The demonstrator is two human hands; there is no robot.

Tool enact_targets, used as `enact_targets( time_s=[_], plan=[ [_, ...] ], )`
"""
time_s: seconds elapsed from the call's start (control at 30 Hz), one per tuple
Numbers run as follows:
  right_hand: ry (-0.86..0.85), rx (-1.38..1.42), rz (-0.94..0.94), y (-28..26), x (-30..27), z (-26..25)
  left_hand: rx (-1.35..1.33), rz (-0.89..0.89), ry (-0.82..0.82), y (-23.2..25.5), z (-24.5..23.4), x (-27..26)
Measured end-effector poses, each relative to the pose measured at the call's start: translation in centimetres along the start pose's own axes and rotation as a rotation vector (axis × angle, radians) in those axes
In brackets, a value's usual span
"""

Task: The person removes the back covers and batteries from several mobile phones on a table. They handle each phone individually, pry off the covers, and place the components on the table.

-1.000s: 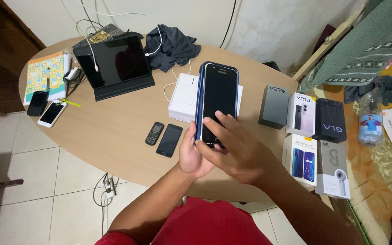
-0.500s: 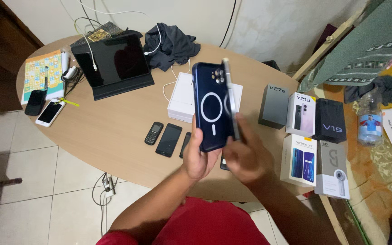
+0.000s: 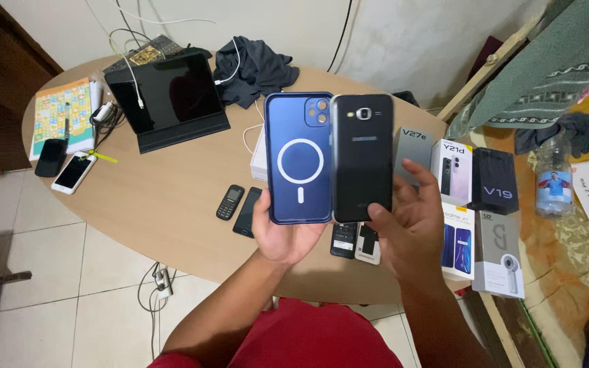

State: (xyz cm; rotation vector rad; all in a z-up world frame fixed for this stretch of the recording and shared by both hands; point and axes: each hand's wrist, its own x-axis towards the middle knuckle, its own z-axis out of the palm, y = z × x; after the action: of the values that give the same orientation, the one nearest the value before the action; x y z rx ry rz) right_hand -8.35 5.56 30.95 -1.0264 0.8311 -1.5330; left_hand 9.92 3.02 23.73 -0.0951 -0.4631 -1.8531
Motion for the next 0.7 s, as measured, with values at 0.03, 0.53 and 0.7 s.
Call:
enact_targets(
  time_s=[0.03,0.53,0.7],
  plan=[
    [0.014,0.01,0.005,0.2,0.0,-0.3,0.015,0.003,-0.076,0.3,0.2,0.0],
    [-0.163,0.706,0.427,1.7,-0.2,-1.9,0.144,-0.011,-0.141,1.3,0.1,-1.1],
    [-0.196,0.653,0.451,2.4,0.0,-2.0,-0.046,-0.059,-0.127,1.6,0.1,-1.6]
  ],
)
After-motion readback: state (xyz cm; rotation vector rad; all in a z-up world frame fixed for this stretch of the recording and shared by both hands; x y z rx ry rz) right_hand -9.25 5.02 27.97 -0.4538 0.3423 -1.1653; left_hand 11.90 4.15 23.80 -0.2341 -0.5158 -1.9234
